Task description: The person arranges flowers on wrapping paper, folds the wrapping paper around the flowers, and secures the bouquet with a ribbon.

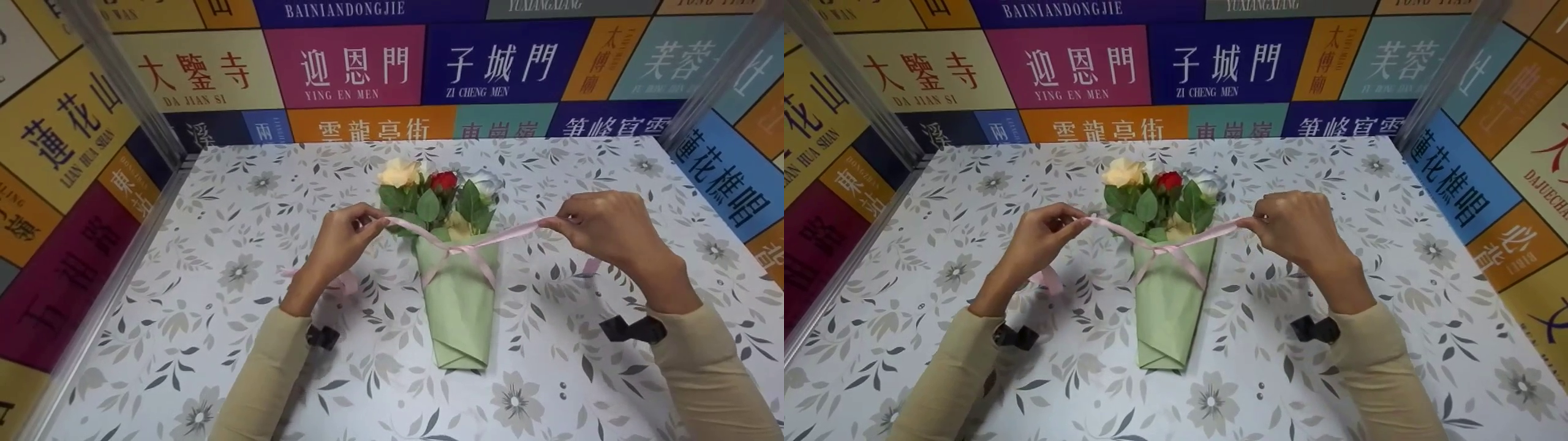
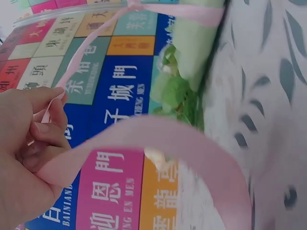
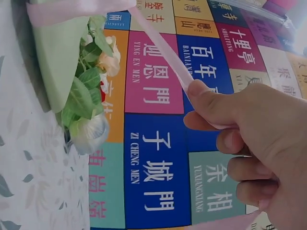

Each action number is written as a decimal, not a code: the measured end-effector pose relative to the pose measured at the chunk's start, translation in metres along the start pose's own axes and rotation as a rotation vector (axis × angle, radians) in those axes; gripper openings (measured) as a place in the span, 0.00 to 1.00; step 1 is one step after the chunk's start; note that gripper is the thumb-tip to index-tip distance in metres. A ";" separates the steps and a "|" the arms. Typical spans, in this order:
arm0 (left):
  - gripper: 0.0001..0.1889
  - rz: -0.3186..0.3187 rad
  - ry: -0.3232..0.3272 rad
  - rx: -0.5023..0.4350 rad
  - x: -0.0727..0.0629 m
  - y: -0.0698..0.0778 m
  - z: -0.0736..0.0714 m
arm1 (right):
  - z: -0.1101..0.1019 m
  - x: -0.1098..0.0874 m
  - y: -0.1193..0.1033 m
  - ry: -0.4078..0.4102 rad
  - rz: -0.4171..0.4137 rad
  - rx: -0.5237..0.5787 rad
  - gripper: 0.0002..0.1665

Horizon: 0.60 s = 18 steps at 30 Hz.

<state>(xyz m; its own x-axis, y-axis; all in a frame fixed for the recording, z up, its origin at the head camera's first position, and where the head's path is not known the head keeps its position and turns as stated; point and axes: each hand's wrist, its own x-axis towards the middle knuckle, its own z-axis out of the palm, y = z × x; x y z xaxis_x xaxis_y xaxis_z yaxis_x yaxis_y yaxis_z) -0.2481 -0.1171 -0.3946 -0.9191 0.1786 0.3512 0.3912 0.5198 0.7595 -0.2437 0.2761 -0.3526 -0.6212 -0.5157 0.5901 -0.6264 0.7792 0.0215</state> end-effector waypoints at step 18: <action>0.08 -0.261 -0.354 0.292 -0.031 -0.096 -0.072 | 0.033 -0.120 0.103 -0.703 0.627 0.258 0.22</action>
<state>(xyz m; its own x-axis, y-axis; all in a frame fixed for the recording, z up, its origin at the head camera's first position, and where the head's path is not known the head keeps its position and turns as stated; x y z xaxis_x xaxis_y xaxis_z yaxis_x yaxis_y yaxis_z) -0.2537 -0.2330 -0.4394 -0.9634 0.2575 -0.0740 0.1647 0.7870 0.5945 -0.2491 0.4069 -0.4479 -0.9636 -0.1946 -0.1832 -0.1186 0.9258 -0.3590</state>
